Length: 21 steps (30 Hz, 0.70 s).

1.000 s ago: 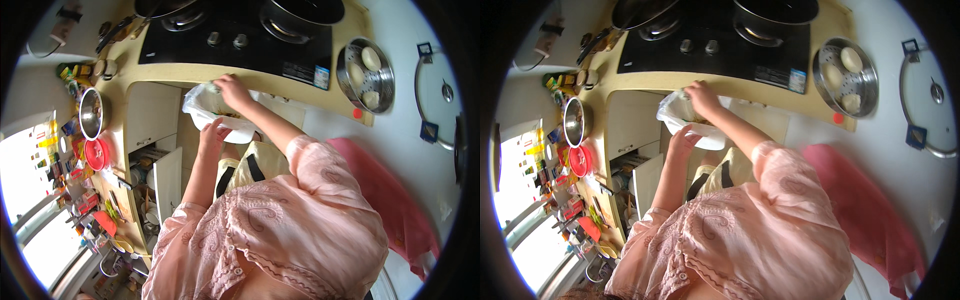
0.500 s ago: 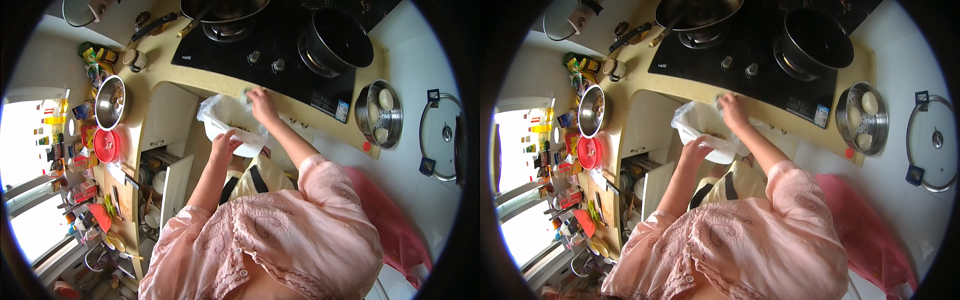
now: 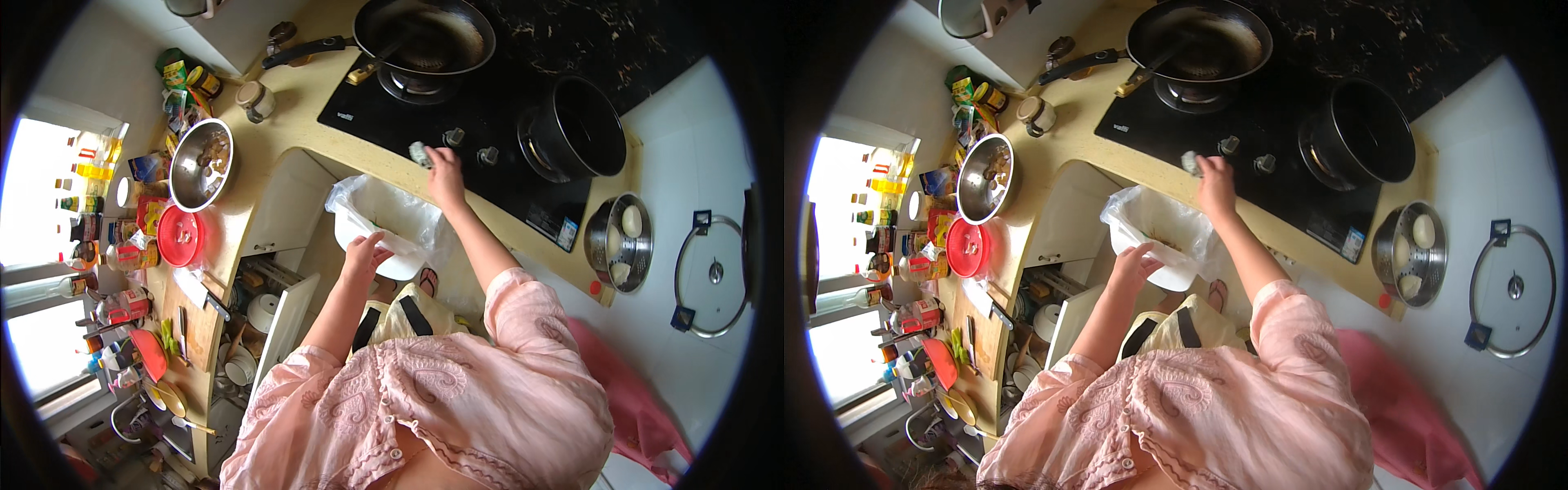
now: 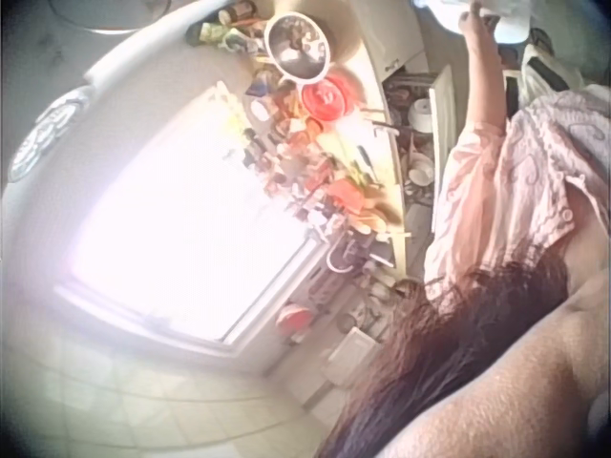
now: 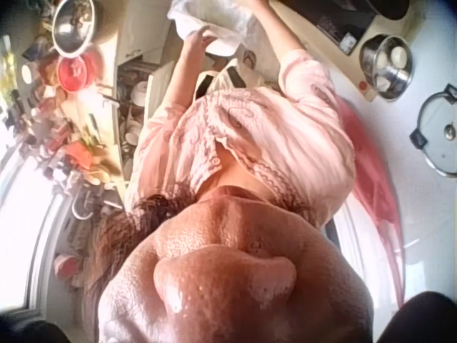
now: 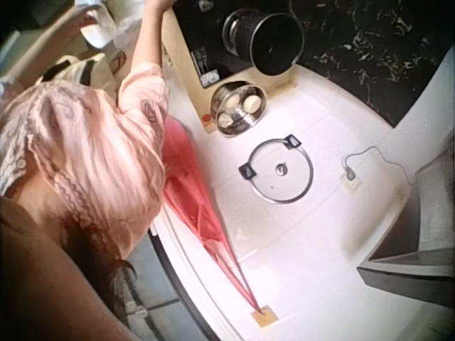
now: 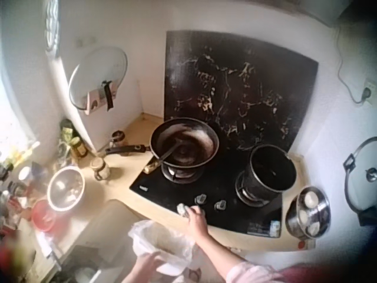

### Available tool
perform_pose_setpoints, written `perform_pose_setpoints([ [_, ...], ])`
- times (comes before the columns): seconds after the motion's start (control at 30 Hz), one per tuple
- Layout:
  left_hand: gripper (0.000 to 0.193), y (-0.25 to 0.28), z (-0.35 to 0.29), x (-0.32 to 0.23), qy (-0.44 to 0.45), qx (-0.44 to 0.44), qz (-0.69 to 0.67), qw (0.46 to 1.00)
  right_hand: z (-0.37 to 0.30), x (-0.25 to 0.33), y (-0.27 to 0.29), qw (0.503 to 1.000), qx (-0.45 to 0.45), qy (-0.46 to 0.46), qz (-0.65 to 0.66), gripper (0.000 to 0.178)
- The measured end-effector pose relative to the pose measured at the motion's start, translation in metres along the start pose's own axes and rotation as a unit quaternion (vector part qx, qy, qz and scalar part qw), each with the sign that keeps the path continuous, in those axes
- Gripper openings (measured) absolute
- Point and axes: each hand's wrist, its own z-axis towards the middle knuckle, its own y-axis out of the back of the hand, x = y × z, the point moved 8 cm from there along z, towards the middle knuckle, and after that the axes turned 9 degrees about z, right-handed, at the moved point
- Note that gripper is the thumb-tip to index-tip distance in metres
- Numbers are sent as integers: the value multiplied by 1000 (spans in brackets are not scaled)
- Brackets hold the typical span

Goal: The person washes a wooden spatula and a ladle in the sink, then wipes the stovetop with a cloth. They spray a cleaning agent onto the stovetop and continue wiping the surface and the control knobs.

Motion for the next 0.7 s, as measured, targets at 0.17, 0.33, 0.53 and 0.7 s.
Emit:
perform_pose_setpoints([
  [0.17, 24, 15, 11, -11, 1, -6, -5, 1000, -27, 15, -63, 982, 182, 47, -14, 36],
  [0.33, 24, 30, 6, -30, 1, -24, -14, 1000, 31, 24, -47, 998, 63, 14, -4, 40],
  [0.53, 24, 57, 17, -48, -11, -32, -8, 999, 85, -39, -50, 984, 13, -68, -166, 21],
  [0.7, 22, 65, 25, -64, -29, -17, -23, 999, 54, -1, -98, 961, 124, -239, 69, 18],
])
